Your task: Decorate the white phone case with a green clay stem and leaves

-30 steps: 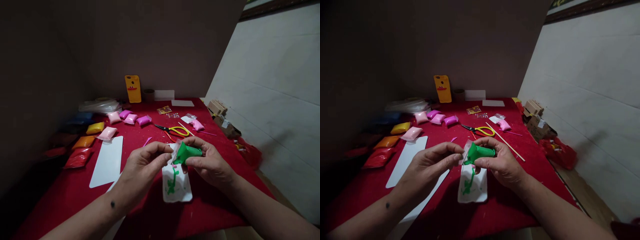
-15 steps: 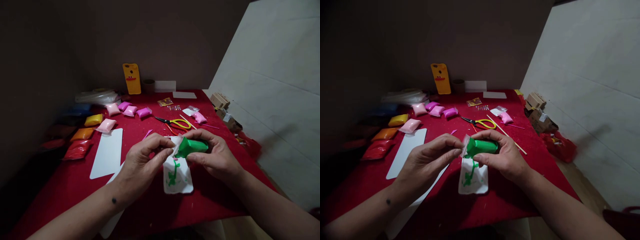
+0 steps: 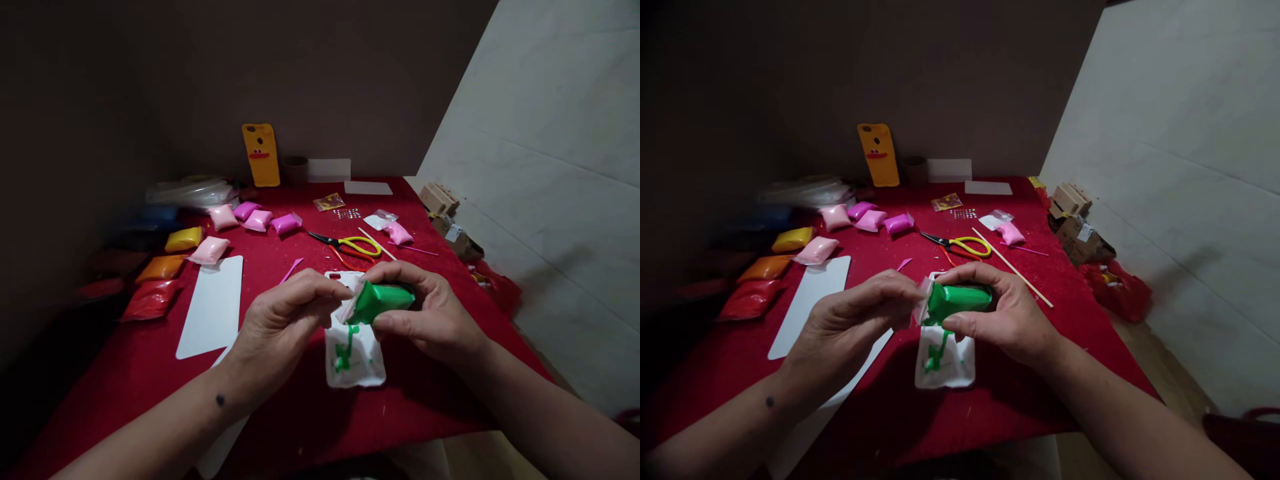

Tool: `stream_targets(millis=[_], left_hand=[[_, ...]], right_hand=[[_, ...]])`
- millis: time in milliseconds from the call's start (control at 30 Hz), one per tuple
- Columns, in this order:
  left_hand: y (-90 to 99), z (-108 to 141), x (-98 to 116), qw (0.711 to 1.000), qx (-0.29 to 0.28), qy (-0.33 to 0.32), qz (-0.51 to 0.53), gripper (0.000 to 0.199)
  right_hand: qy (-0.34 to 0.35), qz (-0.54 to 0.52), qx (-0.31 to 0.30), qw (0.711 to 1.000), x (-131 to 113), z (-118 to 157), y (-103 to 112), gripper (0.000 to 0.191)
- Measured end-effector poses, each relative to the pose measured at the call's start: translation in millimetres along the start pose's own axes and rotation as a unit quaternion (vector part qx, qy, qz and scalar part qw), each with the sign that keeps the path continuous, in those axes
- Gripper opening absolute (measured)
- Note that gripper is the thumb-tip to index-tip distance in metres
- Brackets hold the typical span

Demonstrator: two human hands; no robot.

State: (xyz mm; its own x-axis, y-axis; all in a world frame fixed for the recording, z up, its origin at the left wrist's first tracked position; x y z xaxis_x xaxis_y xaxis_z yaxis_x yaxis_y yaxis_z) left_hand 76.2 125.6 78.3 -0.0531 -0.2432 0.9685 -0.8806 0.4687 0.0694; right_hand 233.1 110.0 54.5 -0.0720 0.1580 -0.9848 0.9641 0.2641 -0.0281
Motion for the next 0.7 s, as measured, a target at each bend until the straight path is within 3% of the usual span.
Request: stream_targets(millis=[200, 467, 600, 700], left_hand=[[0.9, 1.2, -8.2, 0.998, 0.019, 0.056, 0.029, 0.013], [-10.6, 4.5, -8.2, 0.994, -0.02, 0.094, 0.055, 0.009], [-14.1, 7.7, -7.3, 0.991, -0.031, 0.103, 0.074, 0.012], [-18.9, 10.6, -9.2, 0.981, -0.048, 0.139, 0.124, 0.013]], right_hand=[[0.022, 0.026, -0.008, 0.999, -5.7, -0.8, -1.0, 0.034], [0.008, 0.01, -0.018, 1.0, -2.8, -2.1, -3.4, 0.032], [-0.004, -0.04, -0.04, 0.998, -1.8, -1.1, -6.5, 0.031], [-0.049, -0.12, -0.075, 0.989, 4.9, -1.2, -12.0, 0.032]])
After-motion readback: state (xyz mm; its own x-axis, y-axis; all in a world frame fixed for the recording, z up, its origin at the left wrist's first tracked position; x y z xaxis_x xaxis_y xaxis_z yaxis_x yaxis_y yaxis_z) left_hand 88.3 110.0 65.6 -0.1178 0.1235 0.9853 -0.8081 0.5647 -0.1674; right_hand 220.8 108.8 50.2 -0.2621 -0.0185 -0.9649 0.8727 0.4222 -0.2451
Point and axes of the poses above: each hand's wrist, its own z-axis away from the middle knuckle, its own y-axis out of the back of the hand, x = y × z, the point moved 7 cm from there along -z, towards the middle knuckle, and after that the axes turned 7 degrees about z, right-handed, at the moved point
